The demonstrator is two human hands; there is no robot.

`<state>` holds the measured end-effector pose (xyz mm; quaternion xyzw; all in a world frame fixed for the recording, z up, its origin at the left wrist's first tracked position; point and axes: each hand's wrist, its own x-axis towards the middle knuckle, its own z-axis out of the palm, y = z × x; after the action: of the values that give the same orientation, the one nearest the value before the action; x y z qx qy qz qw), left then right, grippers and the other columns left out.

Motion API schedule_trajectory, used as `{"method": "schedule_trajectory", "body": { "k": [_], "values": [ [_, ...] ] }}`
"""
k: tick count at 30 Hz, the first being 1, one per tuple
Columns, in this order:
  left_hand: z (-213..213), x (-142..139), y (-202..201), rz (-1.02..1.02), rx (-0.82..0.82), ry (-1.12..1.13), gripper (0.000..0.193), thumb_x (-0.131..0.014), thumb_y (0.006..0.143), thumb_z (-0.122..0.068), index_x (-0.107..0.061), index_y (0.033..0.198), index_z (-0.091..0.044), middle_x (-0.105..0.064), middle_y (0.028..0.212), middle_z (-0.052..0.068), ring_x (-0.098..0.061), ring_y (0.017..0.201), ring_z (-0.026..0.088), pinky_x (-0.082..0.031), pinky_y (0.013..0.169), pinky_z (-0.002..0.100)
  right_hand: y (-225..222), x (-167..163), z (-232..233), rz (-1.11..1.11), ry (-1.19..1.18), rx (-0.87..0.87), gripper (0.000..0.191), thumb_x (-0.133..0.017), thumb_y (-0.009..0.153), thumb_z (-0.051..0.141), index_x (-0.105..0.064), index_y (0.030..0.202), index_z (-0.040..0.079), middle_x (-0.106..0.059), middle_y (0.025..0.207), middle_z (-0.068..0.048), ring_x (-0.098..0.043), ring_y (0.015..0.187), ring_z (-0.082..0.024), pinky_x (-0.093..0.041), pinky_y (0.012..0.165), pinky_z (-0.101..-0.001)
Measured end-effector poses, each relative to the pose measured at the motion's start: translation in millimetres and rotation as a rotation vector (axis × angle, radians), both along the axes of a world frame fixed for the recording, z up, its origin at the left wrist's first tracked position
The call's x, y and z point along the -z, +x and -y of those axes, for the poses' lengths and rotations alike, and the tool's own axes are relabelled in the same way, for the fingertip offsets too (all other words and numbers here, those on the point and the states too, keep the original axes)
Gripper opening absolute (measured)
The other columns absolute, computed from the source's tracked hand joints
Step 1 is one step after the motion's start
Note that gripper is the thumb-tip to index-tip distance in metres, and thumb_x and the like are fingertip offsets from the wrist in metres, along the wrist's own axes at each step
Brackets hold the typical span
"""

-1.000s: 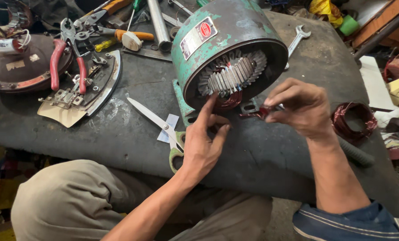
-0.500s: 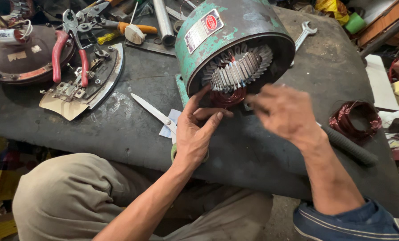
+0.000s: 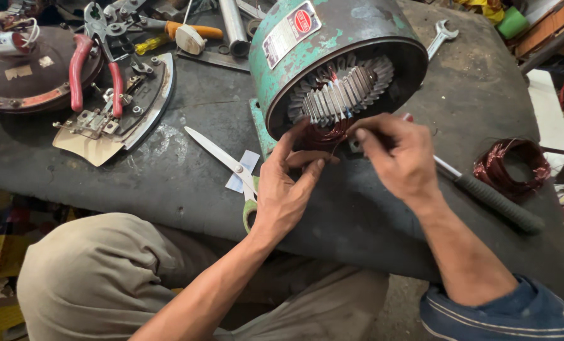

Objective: The person cuts a small piece of blue insulating paper with scissors and inserts it into the stator slots of a green motor housing. They then place a copper coil into the slots, tuck the paper, and use a rubber mallet to tap the coil into place. The person continues to adjust and secure the coil within the stator.

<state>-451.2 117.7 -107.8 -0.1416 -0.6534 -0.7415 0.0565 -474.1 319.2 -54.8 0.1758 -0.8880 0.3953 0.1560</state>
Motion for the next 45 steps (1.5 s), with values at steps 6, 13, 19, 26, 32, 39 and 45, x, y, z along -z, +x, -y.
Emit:
{"method": "schedule_trajectory", "body": {
  "k": [6, 13, 19, 26, 32, 39, 45],
  "values": [
    [-0.7, 12.6, 1.0, 0.011, 0.071, 0.173, 0.064, -0.065, 0.1, -0.004, -0.037, 0.158, -0.001, -0.078, 0.105, 0.009, -0.066, 0.109, 0.011, -0.048, 0.104, 0.028, 4.5, 11.4, 10.5, -0.035, 0.384, -0.131, 0.015, -0.072, 0.088, 0.014, -0.076, 0.098, 0.005, -0.071, 0.077, -0.017, -0.068, 0.067, -0.035, -0.051, 0.059, -0.0412],
    [-0.3, 7.2, 4.0, -0.002, -0.005, 0.074, 0.065, -0.065, 0.098, -0.007, -0.039, 0.157, -0.004, -0.08, 0.101, 0.007, -0.071, 0.097, 0.009, -0.053, 0.094, 0.026, 7.4, -0.9, 5.6, 0.243, 0.382, -0.404, 0.011, -0.073, 0.08, 0.015, -0.072, 0.081, 0.004, -0.059, 0.055, -0.016, -0.057, 0.045, -0.03, -0.043, 0.046, -0.0416],
    [-5.7, -7.5, 5.5, 0.036, -0.119, -0.189, 0.069, -0.066, 0.088, -0.007, -0.045, 0.154, -0.009, -0.082, 0.095, 0.004, -0.065, 0.063, 0.013, -0.052, 0.064, 0.029, 8.1, 4.4, 3.3, 0.054, 0.269, -0.212, 0.007, -0.07, 0.078, 0.01, -0.07, 0.078, 0.003, -0.055, 0.053, -0.011, -0.054, 0.043, -0.021, -0.043, 0.045, -0.0354],
    [-2.6, -5.7, -0.9, -0.085, -0.124, -0.23, 0.076, -0.066, 0.085, -0.004, -0.042, 0.156, -0.011, -0.079, 0.092, 0.005, -0.069, 0.067, 0.016, -0.053, 0.062, 0.031, -0.4, -0.5, 0.5, 0.25, 0.239, -0.28, 0.019, -0.081, 0.085, 0.022, -0.072, 0.082, 0.005, -0.067, 0.059, -0.007, -0.063, 0.048, -0.02, -0.048, 0.049, -0.0331],
    [-2.6, -1.3, -0.5, -0.02, -0.08, -0.274, 0.076, -0.062, 0.082, -0.003, -0.043, 0.155, -0.012, -0.081, 0.096, 0.006, -0.07, 0.064, 0.021, -0.053, 0.062, 0.032, 1.8, -0.9, -0.2, 0.124, 0.342, -0.435, 0.022, -0.085, 0.074, 0.018, -0.075, 0.088, 0.005, -0.073, 0.075, -0.009, -0.071, 0.063, -0.02, -0.054, 0.056, -0.0331],
    [-3.0, 5.7, -0.8, -0.136, -0.095, -0.235, 0.073, -0.068, 0.085, -0.004, -0.045, 0.154, -0.011, -0.079, 0.101, 0.007, -0.077, 0.098, 0.026, -0.056, 0.09, 0.036, 0.5, 1.8, -3.7, 0.052, 0.187, -0.148, 0.014, -0.078, 0.088, 0.013, -0.071, 0.094, 0.002, -0.074, 0.078, -0.007, -0.073, 0.07, -0.013, -0.057, 0.064, -0.0291],
    [-3.9, 6.5, -2.6, -0.171, -0.124, -0.296, 0.077, -0.073, 0.082, -0.005, -0.046, 0.154, -0.013, -0.08, 0.098, 0.002, -0.072, 0.106, 0.026, -0.051, 0.099, 0.039, -9.6, 20.5, 3.1, 0.17, 0.037, -0.102, 0.013, -0.076, 0.093, 0.009, -0.071, 0.099, -0.001, -0.076, 0.084, -0.007, -0.072, 0.077, -0.013, -0.057, 0.07, -0.0267]
  ]
}}
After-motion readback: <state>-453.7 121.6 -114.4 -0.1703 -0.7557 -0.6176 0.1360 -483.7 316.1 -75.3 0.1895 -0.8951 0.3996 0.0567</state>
